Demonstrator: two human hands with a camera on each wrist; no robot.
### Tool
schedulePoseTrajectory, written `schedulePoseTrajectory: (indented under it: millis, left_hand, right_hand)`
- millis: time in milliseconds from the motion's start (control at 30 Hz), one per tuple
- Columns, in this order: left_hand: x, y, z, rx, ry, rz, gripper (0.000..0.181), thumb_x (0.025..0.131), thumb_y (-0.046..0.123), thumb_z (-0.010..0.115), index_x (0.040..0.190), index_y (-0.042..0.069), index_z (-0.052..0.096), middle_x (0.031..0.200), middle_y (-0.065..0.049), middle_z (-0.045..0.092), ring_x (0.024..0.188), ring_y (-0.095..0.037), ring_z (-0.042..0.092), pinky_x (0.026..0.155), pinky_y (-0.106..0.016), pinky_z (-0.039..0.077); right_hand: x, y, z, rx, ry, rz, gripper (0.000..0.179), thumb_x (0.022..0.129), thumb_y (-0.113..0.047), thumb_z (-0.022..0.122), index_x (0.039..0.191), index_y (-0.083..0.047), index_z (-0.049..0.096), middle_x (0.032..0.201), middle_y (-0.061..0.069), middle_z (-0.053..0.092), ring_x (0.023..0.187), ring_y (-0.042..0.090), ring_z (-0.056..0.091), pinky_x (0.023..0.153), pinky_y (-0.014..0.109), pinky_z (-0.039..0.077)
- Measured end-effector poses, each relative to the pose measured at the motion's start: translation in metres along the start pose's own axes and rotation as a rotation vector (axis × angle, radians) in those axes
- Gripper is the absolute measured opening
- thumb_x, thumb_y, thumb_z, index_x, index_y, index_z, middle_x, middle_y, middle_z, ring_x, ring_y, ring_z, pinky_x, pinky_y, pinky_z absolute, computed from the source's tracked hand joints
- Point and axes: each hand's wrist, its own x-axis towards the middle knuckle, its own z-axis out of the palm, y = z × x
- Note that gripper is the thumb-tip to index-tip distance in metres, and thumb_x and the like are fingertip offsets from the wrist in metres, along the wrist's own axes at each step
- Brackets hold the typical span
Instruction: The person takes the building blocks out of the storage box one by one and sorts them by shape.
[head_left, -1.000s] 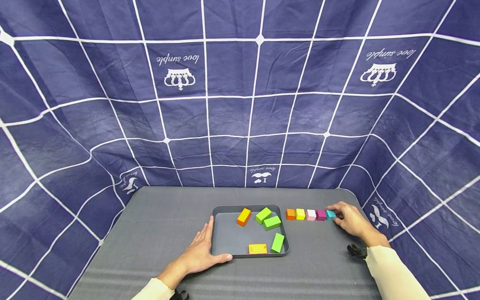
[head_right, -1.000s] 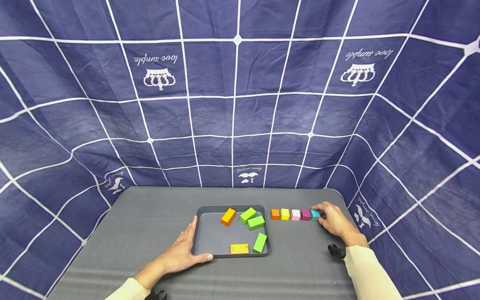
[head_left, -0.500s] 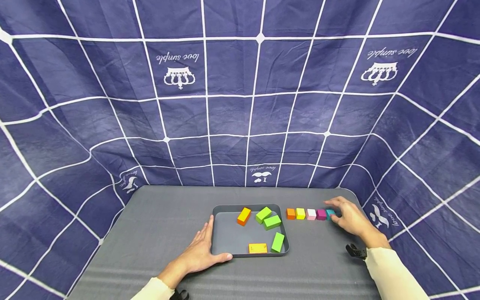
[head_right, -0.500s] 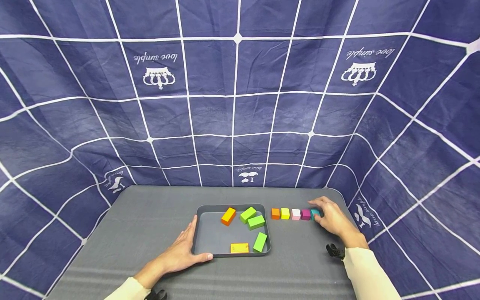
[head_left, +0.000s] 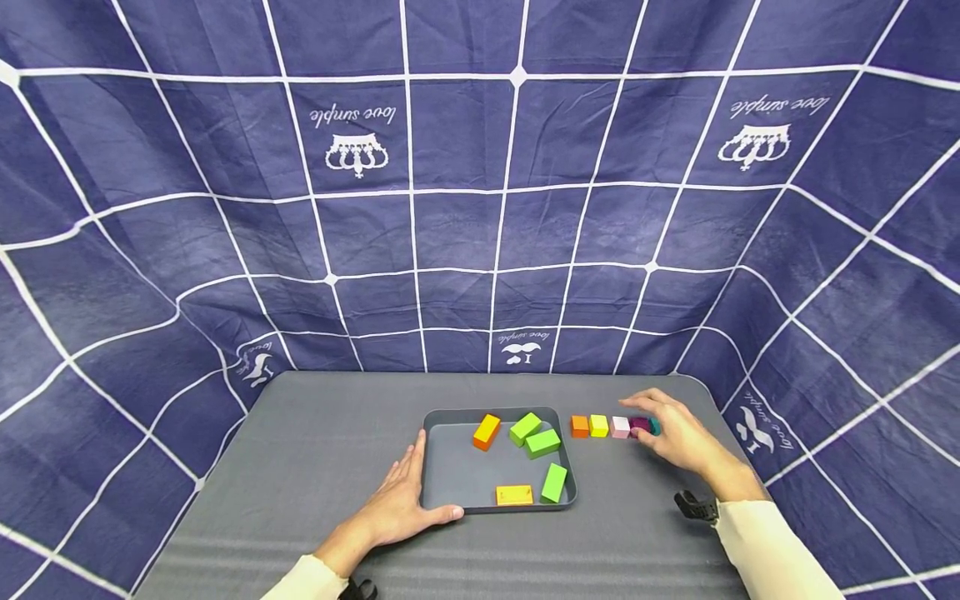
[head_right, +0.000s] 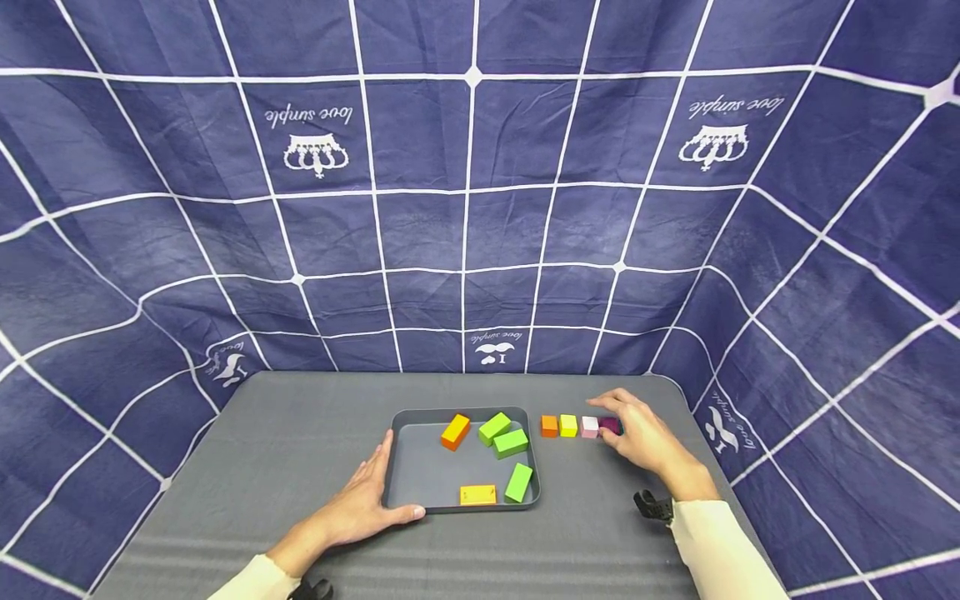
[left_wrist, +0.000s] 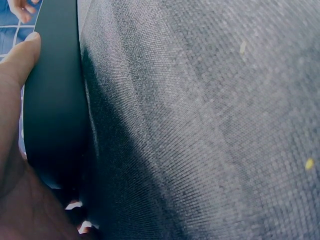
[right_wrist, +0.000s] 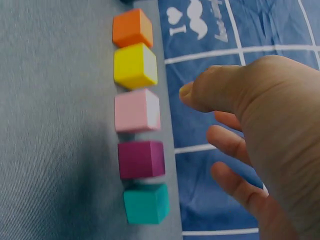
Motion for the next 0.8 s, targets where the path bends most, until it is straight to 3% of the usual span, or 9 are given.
schedulePoseTrajectory:
  millis: [200,533,800]
  left_hand:
    - [0.0,0.0,0.001,-0.006,-0.009,-0.009,0.153,0.087,0.07,0.095,0.187,0.0,0.002,0.192,-0.031,0.022,0.181,-0.052,0.022,0.147,-0.072,0.021]
    - [0.0,0.002,-0.001,0.002,-0.009,-0.016,0.152,0.088,0.071,0.095,0.187,0.0,0.002,0.191,-0.033,0.022,0.181,-0.052,0.022,0.147,-0.072,0.021]
    - [0.001,0.0,0.001,0.008,-0.023,-0.025,0.153,0.088,0.073,0.093,0.187,0.001,0.001,0.193,-0.03,0.02,0.182,-0.051,0.019,0.147,-0.072,0.021]
  right_hand:
    - [0.002,-0.019,0.003,-0.006,-0.015,-0.051,0.057,0.084,0.005,0.097,0.138,-0.008,0.083,0.135,0.009,0.08,0.122,0.035,0.081,0.103,0.063,0.068]
    - [0.005,-0.047,0.017,0.06,-0.102,-0.07,0.051,0.091,-0.003,0.098,0.139,-0.005,0.081,0.135,0.008,0.077,0.111,0.032,0.083,0.098,0.049,0.072]
    - [0.005,-0.069,0.027,-0.005,-0.146,-0.107,0.053,0.093,-0.022,0.1,0.142,-0.012,0.082,0.135,0.0,0.077,0.12,0.024,0.081,0.103,0.049,0.07]
